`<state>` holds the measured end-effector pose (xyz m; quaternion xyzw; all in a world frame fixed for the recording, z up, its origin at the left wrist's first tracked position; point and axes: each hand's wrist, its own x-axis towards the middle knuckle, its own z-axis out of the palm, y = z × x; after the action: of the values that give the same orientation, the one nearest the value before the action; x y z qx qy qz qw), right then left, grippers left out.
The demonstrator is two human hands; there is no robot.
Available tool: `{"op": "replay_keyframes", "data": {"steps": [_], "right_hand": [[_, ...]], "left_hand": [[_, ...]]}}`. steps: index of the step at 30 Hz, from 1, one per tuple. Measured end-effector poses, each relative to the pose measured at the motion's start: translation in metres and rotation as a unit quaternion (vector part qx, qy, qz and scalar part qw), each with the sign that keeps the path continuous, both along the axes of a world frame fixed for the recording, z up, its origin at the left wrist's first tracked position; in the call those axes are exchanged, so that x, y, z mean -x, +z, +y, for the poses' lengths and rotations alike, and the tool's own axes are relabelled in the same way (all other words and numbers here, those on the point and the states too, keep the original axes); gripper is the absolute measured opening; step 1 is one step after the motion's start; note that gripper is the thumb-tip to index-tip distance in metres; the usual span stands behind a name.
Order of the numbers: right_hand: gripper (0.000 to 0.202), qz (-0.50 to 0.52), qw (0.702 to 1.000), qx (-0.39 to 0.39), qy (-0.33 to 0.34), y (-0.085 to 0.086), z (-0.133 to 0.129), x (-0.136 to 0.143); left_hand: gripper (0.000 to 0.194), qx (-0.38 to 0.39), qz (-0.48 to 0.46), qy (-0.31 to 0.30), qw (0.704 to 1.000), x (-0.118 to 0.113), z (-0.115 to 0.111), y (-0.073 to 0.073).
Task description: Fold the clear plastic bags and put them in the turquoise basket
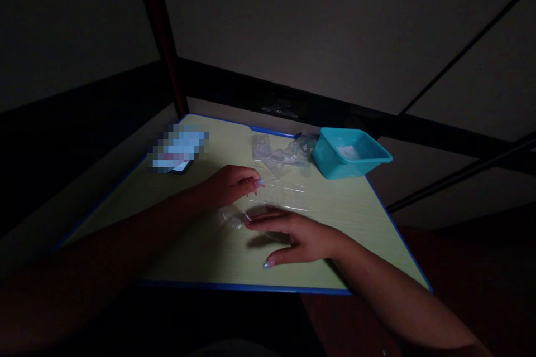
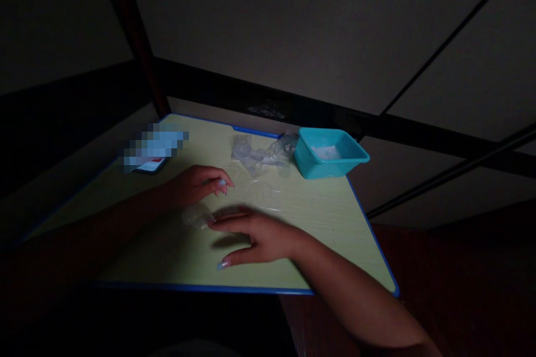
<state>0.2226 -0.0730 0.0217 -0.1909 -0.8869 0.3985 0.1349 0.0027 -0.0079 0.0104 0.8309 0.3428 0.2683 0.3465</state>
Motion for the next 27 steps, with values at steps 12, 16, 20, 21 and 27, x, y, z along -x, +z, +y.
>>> {"op": "replay_keyframes", "data": {"steps": [12, 16, 20, 21, 27], "right_hand": [[0.046, 0.072, 0.991, 0.074, -0.080, -0.014, 0.003, -0.004], [0.038, 0.121, 0.986, 0.074, -0.088, -0.018, 0.006, -0.002], [0.036, 0.147, 0.977, 0.089, -0.126, -0.024, 0.009, -0.002], [0.038, 0.152, 0.974, 0.103, -0.134, -0.026, 0.009, -0.002], [0.040, 0.161, 0.966, 0.146, -0.138, -0.030, 0.011, 0.000]], "left_hand": [[0.031, 0.146, 0.051, -0.123, 0.980, 0.003, -0.002, 0.001], [0.034, 0.142, 0.056, -0.130, 0.980, 0.004, 0.001, 0.000], [0.062, 0.033, 0.066, -0.108, 0.991, 0.003, -0.002, -0.002], [0.066, -0.001, 0.067, -0.104, 0.992, 0.001, -0.005, -0.002], [0.068, -0.113, 0.087, -0.106, 0.984, -0.007, -0.025, -0.001]]}}
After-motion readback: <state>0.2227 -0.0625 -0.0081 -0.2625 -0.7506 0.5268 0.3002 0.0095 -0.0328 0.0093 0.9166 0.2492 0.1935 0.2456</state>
